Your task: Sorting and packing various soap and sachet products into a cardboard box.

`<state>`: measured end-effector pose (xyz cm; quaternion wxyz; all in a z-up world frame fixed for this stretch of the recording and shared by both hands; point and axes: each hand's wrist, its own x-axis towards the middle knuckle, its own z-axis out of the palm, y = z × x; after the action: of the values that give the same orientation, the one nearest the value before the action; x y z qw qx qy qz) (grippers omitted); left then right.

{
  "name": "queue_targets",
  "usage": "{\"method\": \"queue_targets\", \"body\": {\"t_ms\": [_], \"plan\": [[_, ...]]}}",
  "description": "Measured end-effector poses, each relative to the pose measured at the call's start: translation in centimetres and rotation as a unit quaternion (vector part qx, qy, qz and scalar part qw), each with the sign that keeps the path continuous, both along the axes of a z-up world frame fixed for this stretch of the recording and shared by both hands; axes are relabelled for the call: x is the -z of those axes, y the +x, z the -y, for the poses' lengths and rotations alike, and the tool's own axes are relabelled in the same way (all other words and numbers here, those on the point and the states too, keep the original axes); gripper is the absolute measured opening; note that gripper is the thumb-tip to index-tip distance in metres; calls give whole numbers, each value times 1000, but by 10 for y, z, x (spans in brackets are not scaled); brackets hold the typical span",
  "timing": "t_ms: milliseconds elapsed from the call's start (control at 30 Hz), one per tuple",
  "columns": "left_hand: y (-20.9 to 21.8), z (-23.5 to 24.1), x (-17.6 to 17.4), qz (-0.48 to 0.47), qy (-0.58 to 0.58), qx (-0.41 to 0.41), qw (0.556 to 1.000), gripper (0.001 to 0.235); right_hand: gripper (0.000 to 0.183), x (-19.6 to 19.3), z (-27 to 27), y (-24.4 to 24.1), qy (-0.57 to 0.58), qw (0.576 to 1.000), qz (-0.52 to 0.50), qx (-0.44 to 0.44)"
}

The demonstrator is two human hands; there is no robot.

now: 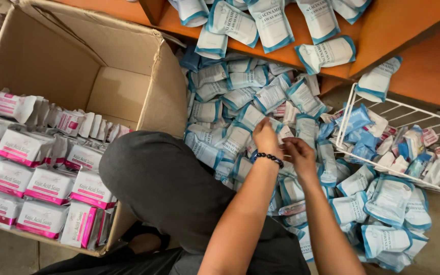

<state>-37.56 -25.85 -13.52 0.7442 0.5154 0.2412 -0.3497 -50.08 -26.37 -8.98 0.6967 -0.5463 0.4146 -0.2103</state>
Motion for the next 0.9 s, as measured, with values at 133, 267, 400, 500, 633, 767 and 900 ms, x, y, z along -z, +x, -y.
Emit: {"method": "queue_targets", "body": {"t_ms": [133, 267, 400, 500, 633, 767, 900], "plan": [[-2, -31, 92, 174, 178, 75, 966, 35, 23, 75, 4, 19, 32, 999, -16, -11], [-2, -48, 171, 319, 354, 355, 805, 35, 23, 144, 5, 33, 99, 994, -42, -30], [-13, -52, 247, 297, 358, 447, 764, 31, 24, 164, 8, 39, 161, 979, -121, -44], [-13, -55, 276, 262, 343, 455, 779, 32, 21, 215, 6, 25, 35, 963, -190, -187], [-16, -54, 295, 370, 382, 582, 615, 34, 20, 189, -18, 39, -12, 964, -242, -111], [-24, -52, 298, 329, 409, 577, 626, 35, 26, 186, -34, 48, 75, 995, -60, 11], [-19, -56, 231, 131, 282, 326, 893, 43, 27, 130, -28, 76, 292, 951, -40, 94]]}}
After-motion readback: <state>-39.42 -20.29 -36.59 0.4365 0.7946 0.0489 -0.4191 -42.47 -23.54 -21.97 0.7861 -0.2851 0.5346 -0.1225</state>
